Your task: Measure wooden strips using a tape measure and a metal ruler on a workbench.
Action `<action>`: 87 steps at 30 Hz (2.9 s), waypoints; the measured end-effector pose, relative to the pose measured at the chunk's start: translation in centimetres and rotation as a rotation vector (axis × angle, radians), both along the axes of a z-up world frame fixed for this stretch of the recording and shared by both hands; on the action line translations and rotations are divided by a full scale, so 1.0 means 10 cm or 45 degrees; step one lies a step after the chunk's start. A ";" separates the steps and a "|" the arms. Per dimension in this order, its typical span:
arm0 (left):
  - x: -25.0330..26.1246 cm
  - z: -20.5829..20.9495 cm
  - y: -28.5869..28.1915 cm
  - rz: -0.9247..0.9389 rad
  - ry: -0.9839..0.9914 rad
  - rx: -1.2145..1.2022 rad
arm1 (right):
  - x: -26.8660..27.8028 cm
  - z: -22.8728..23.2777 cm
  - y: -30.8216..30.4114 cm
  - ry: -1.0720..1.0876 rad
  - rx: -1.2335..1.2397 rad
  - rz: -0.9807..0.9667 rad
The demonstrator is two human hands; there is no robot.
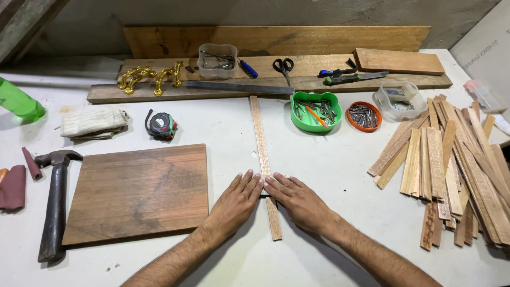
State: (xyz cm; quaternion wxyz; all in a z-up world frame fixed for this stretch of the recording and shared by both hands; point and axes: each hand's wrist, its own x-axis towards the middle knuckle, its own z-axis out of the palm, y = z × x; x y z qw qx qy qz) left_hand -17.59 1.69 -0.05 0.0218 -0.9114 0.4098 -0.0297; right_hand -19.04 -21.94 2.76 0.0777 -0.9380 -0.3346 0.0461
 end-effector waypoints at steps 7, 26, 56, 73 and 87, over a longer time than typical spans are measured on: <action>0.62 -0.02 -0.04 0.109 -0.006 -0.029 | 0.56 0.13 0.11 0.063 0.098 -0.135; 0.80 -0.01 -0.08 0.169 -0.114 0.005 | 0.77 0.12 0.10 0.066 -0.024 -0.115; 1.43 -0.04 -0.17 0.281 -0.030 -0.045 | 1.34 0.16 0.14 0.012 -0.040 -0.163; 0.18 0.04 -0.17 0.054 0.103 0.022 | 0.19 0.06 -0.07 0.112 -0.118 -0.059; 1.40 -0.11 -0.23 0.254 -0.017 -0.124 | 1.41 -0.02 -0.01 0.001 0.139 -0.144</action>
